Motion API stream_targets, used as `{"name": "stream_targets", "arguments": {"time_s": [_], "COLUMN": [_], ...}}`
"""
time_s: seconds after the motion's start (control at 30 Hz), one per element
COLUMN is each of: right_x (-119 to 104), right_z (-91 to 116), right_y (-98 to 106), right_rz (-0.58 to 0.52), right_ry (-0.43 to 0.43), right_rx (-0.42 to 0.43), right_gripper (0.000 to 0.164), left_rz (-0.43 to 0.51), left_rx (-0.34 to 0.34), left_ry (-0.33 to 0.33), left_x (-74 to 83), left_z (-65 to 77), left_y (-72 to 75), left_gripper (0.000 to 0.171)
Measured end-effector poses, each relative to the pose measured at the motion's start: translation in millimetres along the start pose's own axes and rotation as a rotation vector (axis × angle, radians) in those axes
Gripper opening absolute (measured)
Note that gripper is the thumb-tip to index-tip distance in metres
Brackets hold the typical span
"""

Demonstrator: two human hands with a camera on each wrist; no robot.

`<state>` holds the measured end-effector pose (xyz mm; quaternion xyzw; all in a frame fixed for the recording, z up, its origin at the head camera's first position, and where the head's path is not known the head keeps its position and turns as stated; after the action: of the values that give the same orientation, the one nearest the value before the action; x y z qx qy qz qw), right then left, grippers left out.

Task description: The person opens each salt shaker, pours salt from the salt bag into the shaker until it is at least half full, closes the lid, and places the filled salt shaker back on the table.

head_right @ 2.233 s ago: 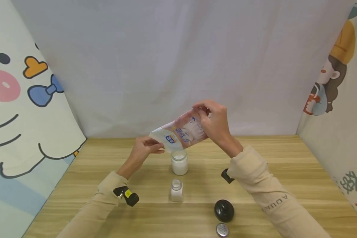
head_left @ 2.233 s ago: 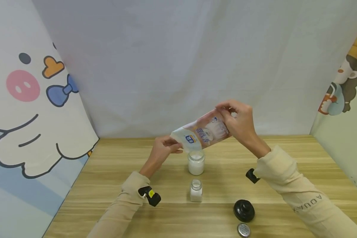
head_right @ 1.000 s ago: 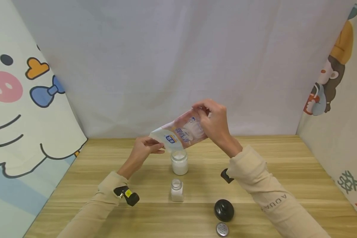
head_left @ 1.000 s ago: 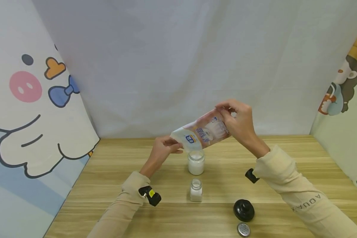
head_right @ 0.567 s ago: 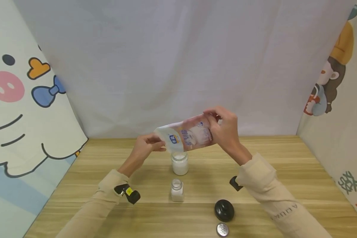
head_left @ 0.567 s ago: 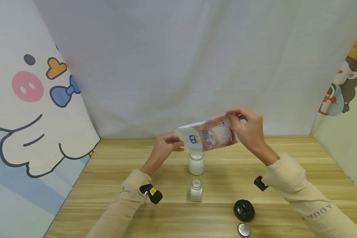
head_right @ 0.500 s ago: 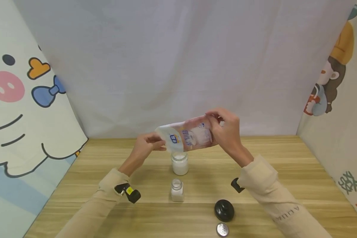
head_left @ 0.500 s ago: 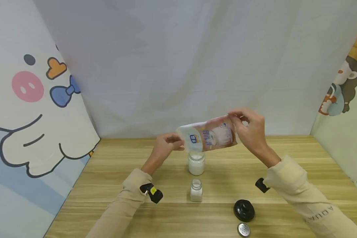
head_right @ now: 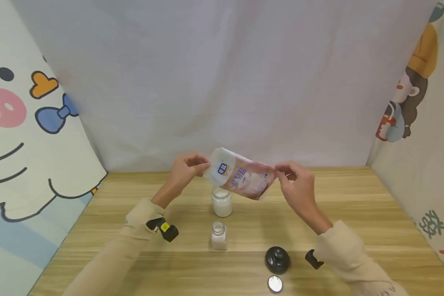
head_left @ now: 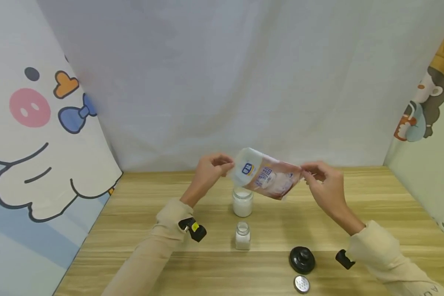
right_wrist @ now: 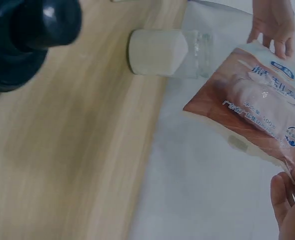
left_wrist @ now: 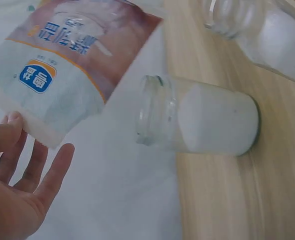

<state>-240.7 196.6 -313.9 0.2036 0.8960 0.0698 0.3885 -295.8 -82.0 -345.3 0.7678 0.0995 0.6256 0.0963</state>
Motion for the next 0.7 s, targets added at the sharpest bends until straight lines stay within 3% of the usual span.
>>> {"name": "stream_targets", "arguments": {"time_s": [0.2, 0.27, 0.5, 0.7], "right_x": [35.8, 37.6, 24.1, -2.4], "right_z": [32.8, 41.5, 60.5, 74.8], "right_y": [-0.2, 0.0, -5.0, -22.2], "right_rz": [-0.052, -0.069, -0.152, -0.303], "right_ry": [-0.148, -0.178, -0.305, -0.415], "right_rx": [-0.114, -0.135, -0.175, -0.236], "right_gripper": [0.011, 0.011, 0.013, 0.017], "left_rz": [-0.116, -0.145, -0.126, -0.108], "left_rx": [-0.038, -0.044, -0.015, 0.047], "left_ry": [-0.134, -0.189, -0.345, -0.399], "left_x": [28.8, 40.1, 81.4, 108.8], "left_z": [-5.4, -6.4, -3.1, 4.9], "left_y": [-10.7, -15.2, -21.8, -11.3], "left_gripper": [0.008, 0.009, 0.009, 0.008]}}
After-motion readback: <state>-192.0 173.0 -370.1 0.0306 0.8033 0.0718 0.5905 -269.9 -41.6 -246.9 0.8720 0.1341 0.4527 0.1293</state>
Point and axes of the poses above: each hand's wrist, its own z-axis away from the middle knuckle, its own y-axis out of the back of the hand, x = y × z, the point moved 6 cm from there along -z, towards the middle knuckle, and after that the axes turned 4 degrees about x, right-handed, at the moved point
